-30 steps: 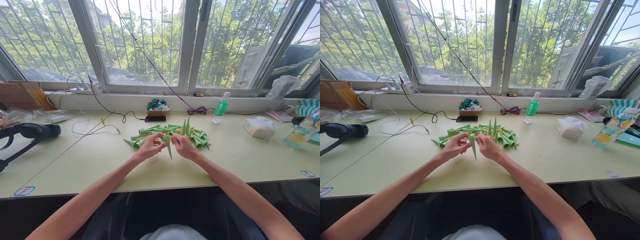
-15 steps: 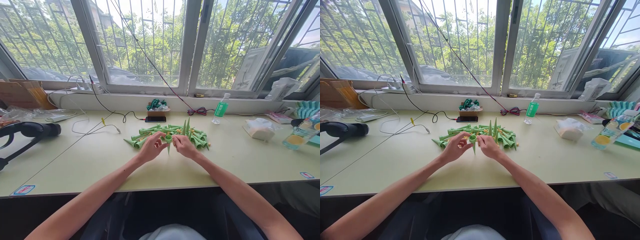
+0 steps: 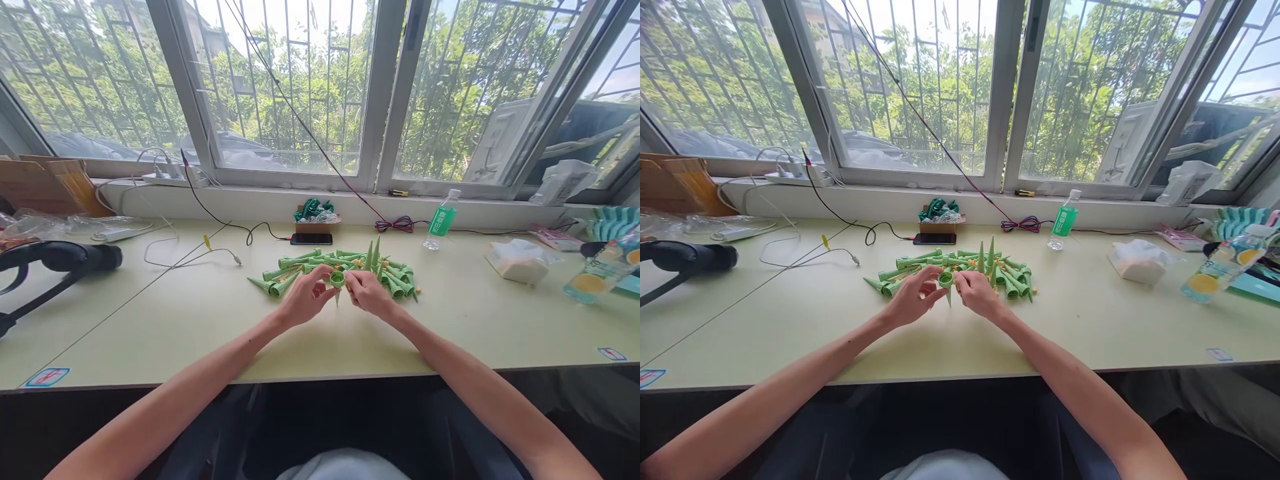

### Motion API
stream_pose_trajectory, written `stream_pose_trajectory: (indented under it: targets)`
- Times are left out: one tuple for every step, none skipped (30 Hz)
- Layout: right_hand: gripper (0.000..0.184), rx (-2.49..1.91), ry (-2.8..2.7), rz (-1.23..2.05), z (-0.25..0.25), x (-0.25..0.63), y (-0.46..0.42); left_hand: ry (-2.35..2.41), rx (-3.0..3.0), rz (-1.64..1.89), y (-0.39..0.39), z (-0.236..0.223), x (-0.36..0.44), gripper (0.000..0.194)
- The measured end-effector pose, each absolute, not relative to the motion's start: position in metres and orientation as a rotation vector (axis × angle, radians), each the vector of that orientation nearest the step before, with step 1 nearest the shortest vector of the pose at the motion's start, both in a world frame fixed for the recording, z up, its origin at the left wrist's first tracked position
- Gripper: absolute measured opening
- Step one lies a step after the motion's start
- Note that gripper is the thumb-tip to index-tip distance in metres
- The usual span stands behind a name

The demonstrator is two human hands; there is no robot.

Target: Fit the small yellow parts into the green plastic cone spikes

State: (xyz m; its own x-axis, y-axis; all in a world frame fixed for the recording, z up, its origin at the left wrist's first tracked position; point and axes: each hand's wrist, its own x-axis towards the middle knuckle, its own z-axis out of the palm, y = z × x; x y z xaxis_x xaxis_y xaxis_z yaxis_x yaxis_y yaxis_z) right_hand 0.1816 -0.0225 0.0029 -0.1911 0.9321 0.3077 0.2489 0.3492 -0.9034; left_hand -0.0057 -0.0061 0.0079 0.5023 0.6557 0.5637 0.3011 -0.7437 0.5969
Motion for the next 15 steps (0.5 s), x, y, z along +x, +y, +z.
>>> stream_pose_trajectory:
  targets:
    - [0.047, -1.067, -1.663, 0.91, 0.0029, 0.1814, -0.0225, 0.796, 2.306, 1.129, -0.0065, 0.008, -0.0053, 0.027]
    - [0.047, -1.065, -1.661, 0.912, 0.003, 0.1812, -0.0226, 0.797, 2.287, 1.119, -0.007, 0.0083, -0.0049, 0.027]
    - [0.047, -1.065, -1.659, 0.913, 0.0032, 0.1811, -0.0226, 0.795, 2.261, 1.109, -0.0076, 0.0087, -0.0045, 0.027]
    - [0.046, -1.065, -1.658, 0.913, 0.0035, 0.181, -0.0227, 0.786, 2.238, 1.101, -0.0081, 0.0091, -0.0042, 0.027]
    - [0.046, -1.064, -1.659, 0.913, 0.0037, 0.1809, -0.0228, 0.777, 2.219, 1.099, -0.0086, 0.0095, -0.0038, 0.028]
    - [0.046, -1.063, -1.663, 0.911, 0.0039, 0.1809, -0.0228, 0.766, 2.201, 1.094, -0.0091, 0.01, -0.0036, 0.028]
    - [0.046, -1.062, -1.667, 0.908, 0.004, 0.1809, -0.0229, 0.756, 2.185, 1.089, -0.0096, 0.0106, -0.0034, 0.028]
    - [0.046, -1.06, -1.674, 0.903, 0.0039, 0.1809, -0.0229, 0.748, 2.17, 1.082, -0.0101, 0.0113, -0.0033, 0.029]
    - [0.046, -1.06, -1.681, 0.896, 0.0037, 0.1809, -0.0228, 0.743, 2.155, 1.071, -0.0106, 0.012, -0.0033, 0.029]
    - [0.046, -1.062, -1.687, 0.886, 0.0034, 0.181, -0.0228, 0.742, 2.14, 1.06, -0.0111, 0.0129, -0.0034, 0.03]
    - [0.046, -1.065, -1.694, 0.874, 0.0031, 0.1811, -0.0227, 0.742, 2.127, 1.046, -0.0117, 0.0138, -0.0036, 0.031]
    - [0.046, -1.069, -1.701, 0.859, 0.0028, 0.1812, -0.0227, 0.741, 2.114, 1.03, -0.0123, 0.0148, -0.0038, 0.032]
    - [0.046, -1.074, -1.709, 0.844, 0.0026, 0.1814, -0.0227, 0.736, 2.102, 1.013, -0.0128, 0.0158, -0.0041, 0.033]
    - [0.046, -1.078, -1.716, 0.829, 0.0025, 0.1815, -0.0227, 0.729, 2.09, 0.995, -0.0132, 0.0167, -0.0045, 0.034]
    - [0.047, -1.082, -1.723, 0.813, 0.0027, 0.1816, -0.0229, 0.722, 2.077, 0.98, -0.0135, 0.0175, -0.0048, 0.034]
